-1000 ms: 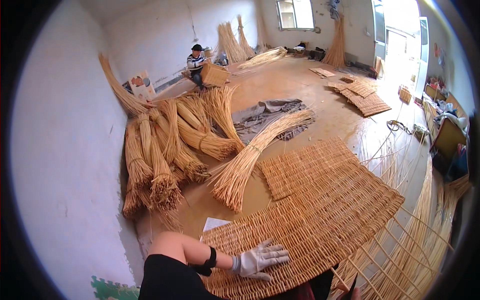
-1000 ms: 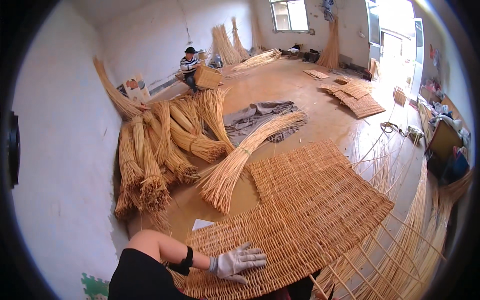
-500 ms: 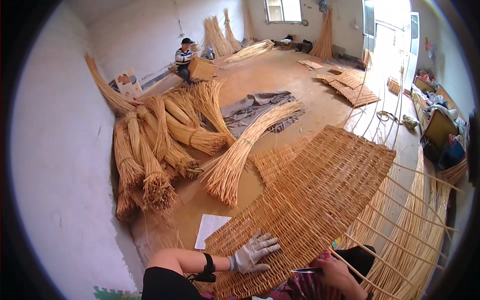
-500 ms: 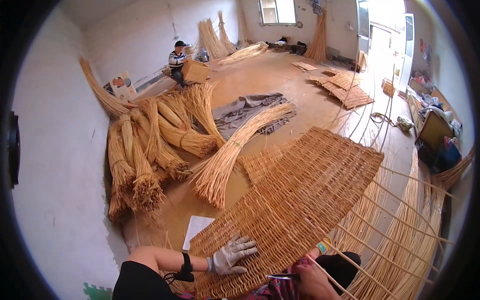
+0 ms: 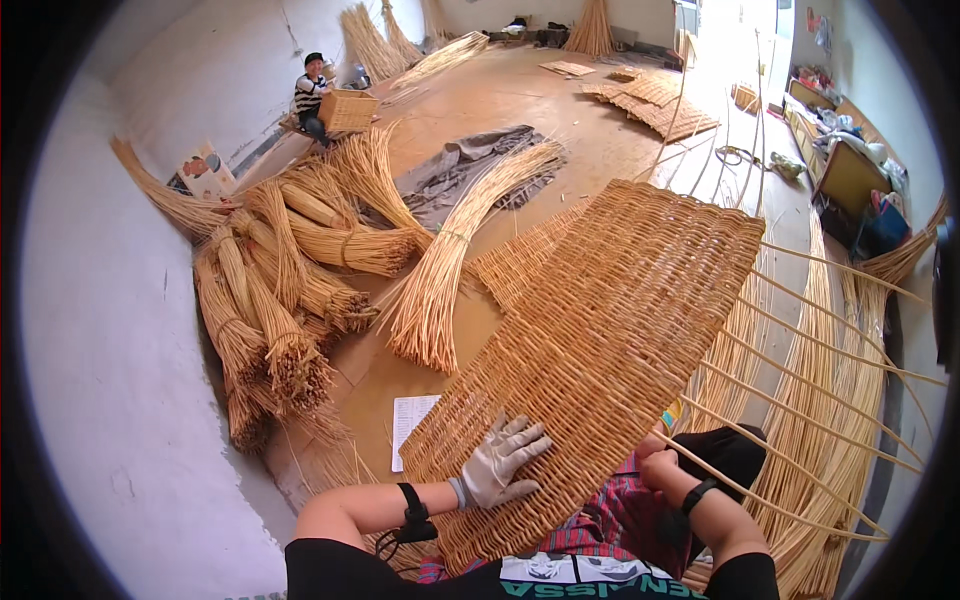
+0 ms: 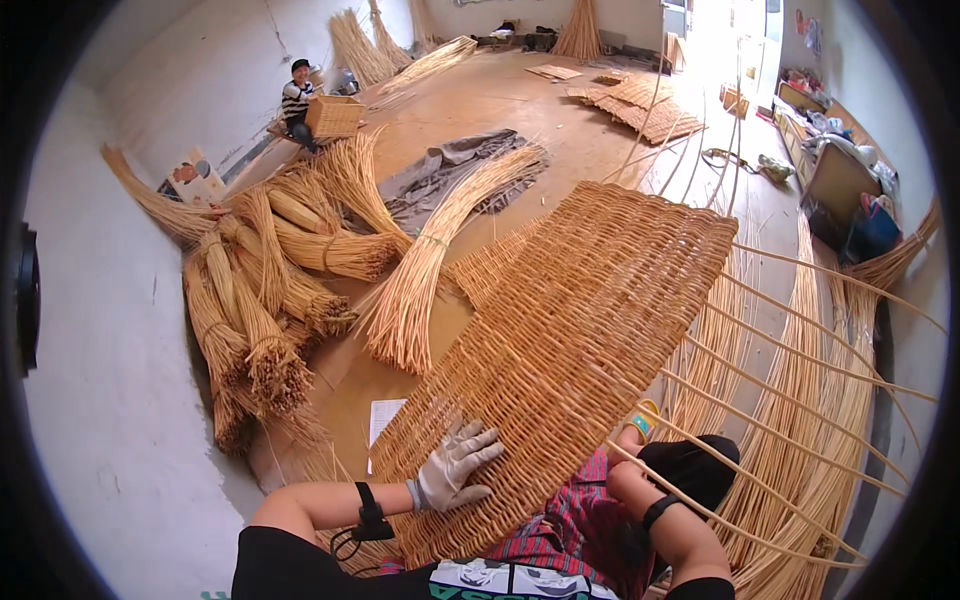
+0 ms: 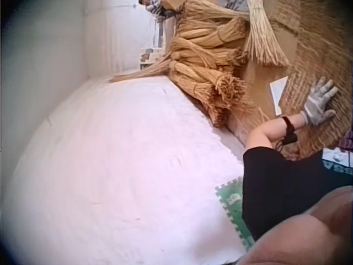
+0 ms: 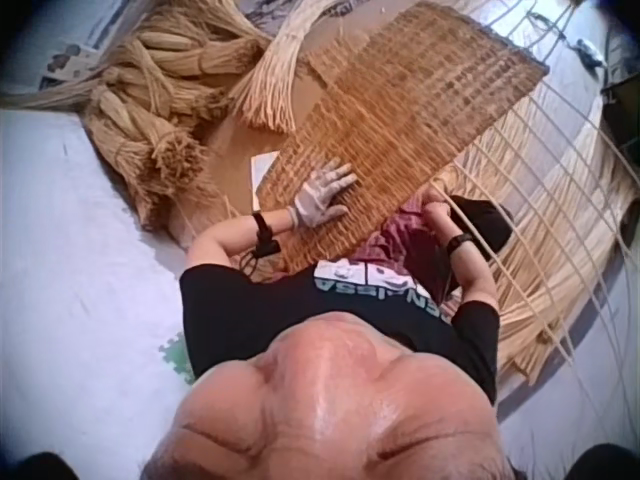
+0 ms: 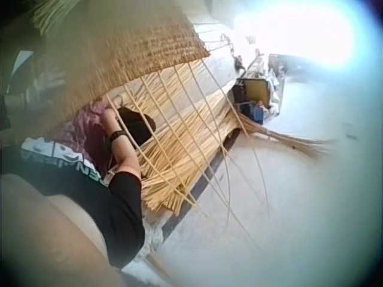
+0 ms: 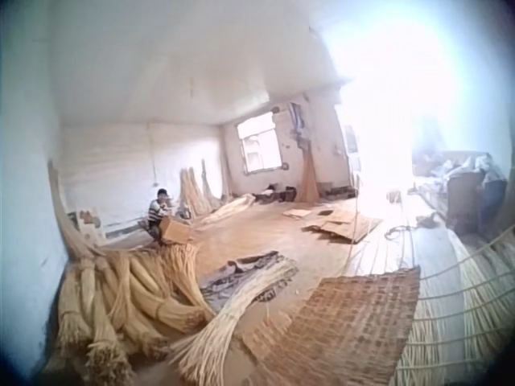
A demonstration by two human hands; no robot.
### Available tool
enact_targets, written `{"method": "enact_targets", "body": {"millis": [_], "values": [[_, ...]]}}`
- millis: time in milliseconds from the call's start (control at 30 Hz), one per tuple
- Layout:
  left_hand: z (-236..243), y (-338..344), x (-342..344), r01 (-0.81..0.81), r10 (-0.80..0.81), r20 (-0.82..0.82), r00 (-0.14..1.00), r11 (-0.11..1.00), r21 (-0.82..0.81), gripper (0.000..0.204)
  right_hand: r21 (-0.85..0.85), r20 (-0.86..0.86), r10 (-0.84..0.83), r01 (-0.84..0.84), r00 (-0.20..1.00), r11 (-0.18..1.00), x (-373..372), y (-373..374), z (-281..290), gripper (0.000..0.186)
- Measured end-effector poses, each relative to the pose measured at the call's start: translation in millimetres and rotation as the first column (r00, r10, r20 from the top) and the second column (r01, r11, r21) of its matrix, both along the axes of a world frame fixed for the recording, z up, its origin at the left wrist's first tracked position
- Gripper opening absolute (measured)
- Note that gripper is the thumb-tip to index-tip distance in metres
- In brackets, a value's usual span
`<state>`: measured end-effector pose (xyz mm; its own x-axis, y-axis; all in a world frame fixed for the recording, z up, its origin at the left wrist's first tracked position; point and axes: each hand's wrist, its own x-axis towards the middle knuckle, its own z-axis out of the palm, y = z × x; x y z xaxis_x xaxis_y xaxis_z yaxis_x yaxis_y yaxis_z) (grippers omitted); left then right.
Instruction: Weave a large mat using long reeds on the floor.
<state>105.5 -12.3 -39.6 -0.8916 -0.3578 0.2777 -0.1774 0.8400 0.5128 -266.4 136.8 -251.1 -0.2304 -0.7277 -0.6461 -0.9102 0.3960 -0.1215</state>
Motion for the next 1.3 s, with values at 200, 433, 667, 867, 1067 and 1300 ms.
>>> {"method": "enact_targets", "body": {"millis": [200, 433, 667, 867, 1067, 1300], "values": [[4.3, -2.1, -0.8, 0.03, -0.031, -0.006, 1.0, 0.998, -0.063, 0.074, -0.155, -0.049, -0.16, 0.151, 0.986, 0.976, -19.8, -26.3, 41.0, 0.051], [2.6, -1.5, -0.3, 0.03, -0.032, -0.039, 0.999, 0.999, -0.037, 0.074, -0.762, 0.117, -0.515, 0.409, 0.849, 0.502, -140.0, 44.1, 189.2, 0.047], [-4.7, -5.8, -5.5, 0.092, -0.093, -0.015, 0.996, 0.994, -0.064, 0.074, -0.837, 0.107, -0.67, 0.43, 0.735, 0.338, -115.7, 170.3, 216.7, 0.029], [-2.2, -9.7, -11.0, 0.207, -0.172, 0.166, 0.971, 0.952, -0.225, 0.075, 0.001, 0.888, -0.447, 0.971, 0.11, 0.24, 36.3, 167.3, 204.9, 0.047], [-9.8, -40.6, -51.5, 0.535, -0.543, -0.001, 0.839, 0.826, -0.178, 0.09, 0.411, 0.909, -0.063, 0.911, -0.412, -0.032, 68.1, 131.3, 218.6, 0.047], [-15.1, -61.4, -75.6, 0.652, -0.652, 0.003, 0.758, 0.757, -0.039, 0.074, 0.094, 0.992, -0.081, 0.995, -0.092, 0.02, 64.4, 116.0, 202.4, 0.04]]}}
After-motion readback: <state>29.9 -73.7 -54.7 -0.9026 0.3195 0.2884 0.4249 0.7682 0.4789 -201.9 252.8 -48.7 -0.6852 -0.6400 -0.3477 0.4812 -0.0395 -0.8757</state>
